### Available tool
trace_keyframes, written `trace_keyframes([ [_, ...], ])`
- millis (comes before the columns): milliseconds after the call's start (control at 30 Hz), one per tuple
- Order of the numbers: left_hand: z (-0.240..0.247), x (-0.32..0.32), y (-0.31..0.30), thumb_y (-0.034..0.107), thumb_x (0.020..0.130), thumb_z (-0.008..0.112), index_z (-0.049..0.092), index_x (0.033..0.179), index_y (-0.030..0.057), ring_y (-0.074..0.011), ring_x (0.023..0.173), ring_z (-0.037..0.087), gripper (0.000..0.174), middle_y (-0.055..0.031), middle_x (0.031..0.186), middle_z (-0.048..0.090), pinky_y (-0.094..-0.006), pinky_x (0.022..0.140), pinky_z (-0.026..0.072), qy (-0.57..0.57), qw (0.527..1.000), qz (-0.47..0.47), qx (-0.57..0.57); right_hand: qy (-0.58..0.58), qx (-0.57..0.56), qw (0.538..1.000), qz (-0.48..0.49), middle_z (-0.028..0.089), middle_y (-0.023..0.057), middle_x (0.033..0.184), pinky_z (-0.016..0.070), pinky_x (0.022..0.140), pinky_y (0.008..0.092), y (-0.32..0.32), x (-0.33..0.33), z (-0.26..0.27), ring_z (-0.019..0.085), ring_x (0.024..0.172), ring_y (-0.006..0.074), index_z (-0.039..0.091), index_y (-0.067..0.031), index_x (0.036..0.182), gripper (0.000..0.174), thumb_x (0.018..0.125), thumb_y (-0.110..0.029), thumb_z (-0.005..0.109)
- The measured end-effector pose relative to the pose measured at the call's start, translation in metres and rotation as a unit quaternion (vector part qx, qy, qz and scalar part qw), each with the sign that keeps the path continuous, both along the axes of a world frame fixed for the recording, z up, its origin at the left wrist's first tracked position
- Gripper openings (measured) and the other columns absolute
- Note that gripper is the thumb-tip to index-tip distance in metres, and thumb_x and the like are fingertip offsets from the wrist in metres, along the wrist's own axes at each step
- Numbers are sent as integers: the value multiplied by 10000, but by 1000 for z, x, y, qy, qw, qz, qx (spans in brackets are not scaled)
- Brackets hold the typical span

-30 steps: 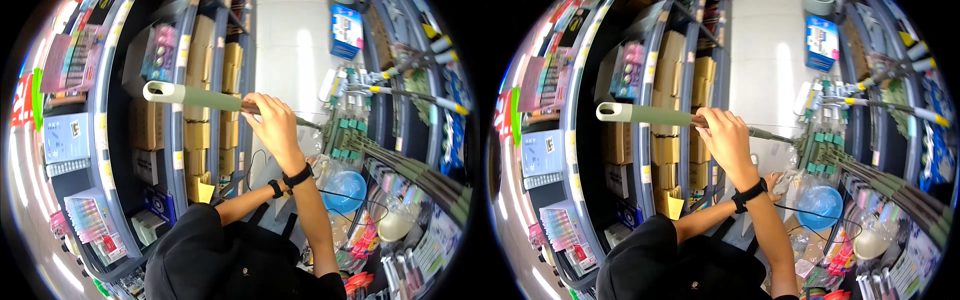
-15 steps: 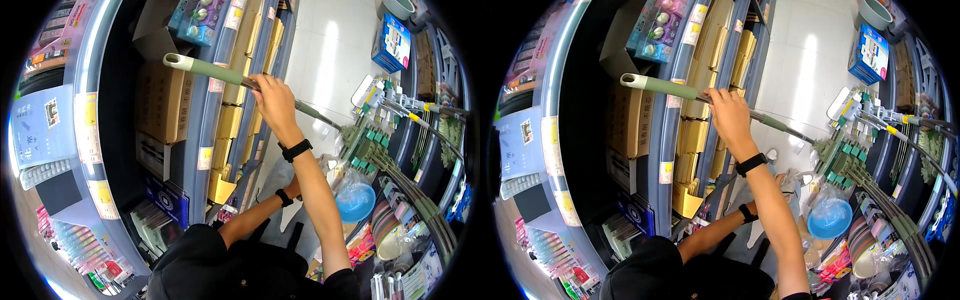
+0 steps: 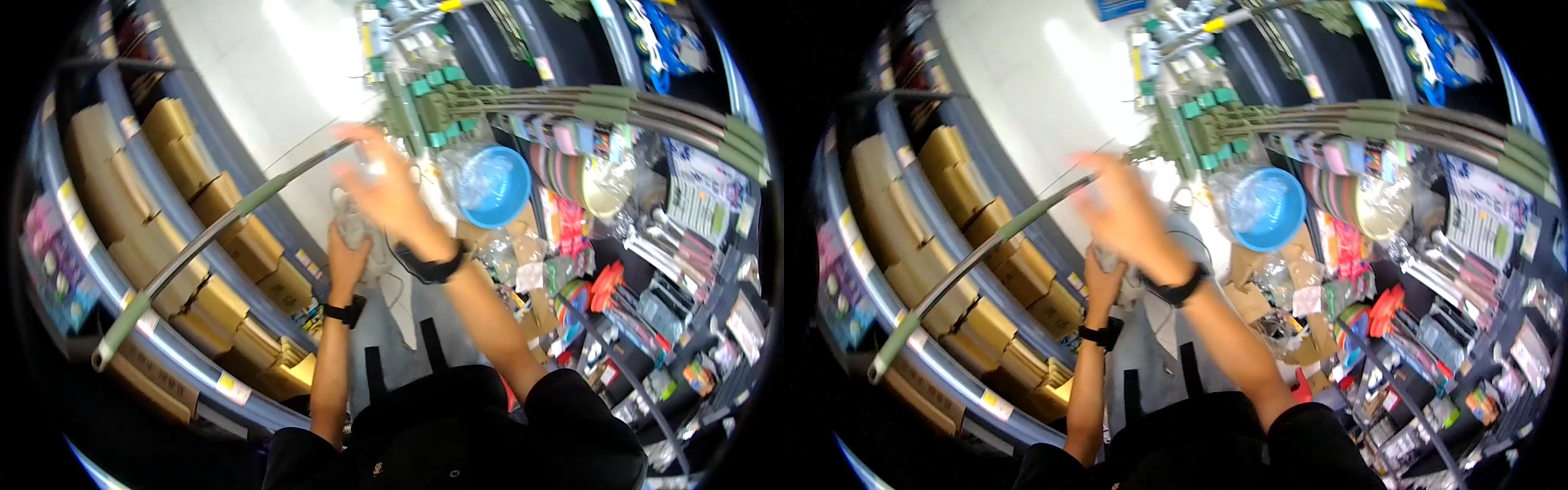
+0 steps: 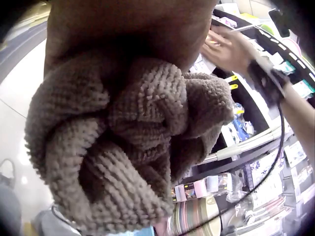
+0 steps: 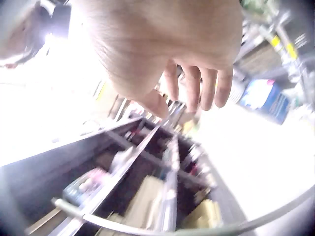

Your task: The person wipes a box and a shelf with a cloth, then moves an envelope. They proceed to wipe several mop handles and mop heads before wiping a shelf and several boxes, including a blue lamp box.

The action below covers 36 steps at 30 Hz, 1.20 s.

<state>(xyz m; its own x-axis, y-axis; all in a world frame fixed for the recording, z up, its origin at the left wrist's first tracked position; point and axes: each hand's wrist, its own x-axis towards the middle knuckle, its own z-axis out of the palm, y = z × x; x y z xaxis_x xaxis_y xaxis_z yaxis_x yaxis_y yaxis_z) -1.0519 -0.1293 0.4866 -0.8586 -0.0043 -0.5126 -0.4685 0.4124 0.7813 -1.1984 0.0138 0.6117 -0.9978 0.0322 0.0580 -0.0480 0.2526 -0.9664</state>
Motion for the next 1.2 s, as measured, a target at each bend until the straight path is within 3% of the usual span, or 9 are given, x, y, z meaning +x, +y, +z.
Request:
trace_keyframes([
  [133,-18,-26,30,187,761,736,415,1373,-57,-373,1171,557,733,-264,1277,548,-401,1016,428,-38,999,-13,-2,7,135,940,-313,626,94,1194,463,957,309,250,47,22,591,1095,179,590,-34,1194,321,887,-58,678],
  [167,-14,-37,44,185,755,739,417,1369,-58,-367,1173,560,735,-265,1271,550,-405,1013,428,-40,999,-29,10,8,266,896,-356,620,89,1188,477,938,308,297,63,59,597,1078,183,586,-26,1198,337,890,-92,703],
  [267,-12,-59,96,154,749,737,416,1363,-57,-372,1157,561,724,-244,1244,557,-415,1007,429,-16,995,-63,72,83,230,809,-535,607,133,1196,488,935,334,415,90,127,601,1081,195,523,31,1271,440,940,-206,690],
  [500,84,-121,249,117,747,737,394,1365,-48,-372,1163,541,726,-239,1269,513,-417,1011,425,74,975,-160,132,202,204,812,-507,588,184,1233,501,934,361,467,33,207,604,1148,255,417,74,1359,594,947,-265,678],
  [700,165,-145,335,94,722,765,384,1372,-38,-359,1171,539,765,-224,1267,514,-413,1010,426,156,940,-213,215,254,184,810,-495,606,169,1197,510,861,324,475,-8,261,608,1057,193,417,86,1346,624,892,-188,747],
  [867,197,-152,361,110,693,790,407,1356,-28,-369,1143,557,777,-226,1248,531,-417,988,435,217,914,-218,266,201,258,823,-465,624,159,1195,514,840,337,470,4,277,623,1031,189,450,74,1325,531,959,-248,658],
  [967,210,-155,360,132,674,802,415,1345,-34,-373,1142,556,793,-236,1250,530,-423,989,432,197,909,-199,309,212,166,873,-406,629,143,1216,520,834,354,457,19,293,636,1016,215,517,-4,1311,533,1055,-447,367],
  [1100,264,-176,352,153,638,812,433,1345,-39,-378,1144,561,824,-228,1251,543,-412,1002,429,241,875,-190,376,254,78,904,-334,558,175,1326,472,954,436,430,7,327,588,1143,270,487,-30,1337,593,1035,-524,362],
  [1200,317,-199,350,140,627,798,383,1394,-24,-365,1149,571,887,-239,1281,531,-434,995,450,427,800,-200,372,232,47,963,-129,565,137,1262,430,980,462,410,-12,356,549,1143,302,499,-49,1271,555,1025,-535,393],
])
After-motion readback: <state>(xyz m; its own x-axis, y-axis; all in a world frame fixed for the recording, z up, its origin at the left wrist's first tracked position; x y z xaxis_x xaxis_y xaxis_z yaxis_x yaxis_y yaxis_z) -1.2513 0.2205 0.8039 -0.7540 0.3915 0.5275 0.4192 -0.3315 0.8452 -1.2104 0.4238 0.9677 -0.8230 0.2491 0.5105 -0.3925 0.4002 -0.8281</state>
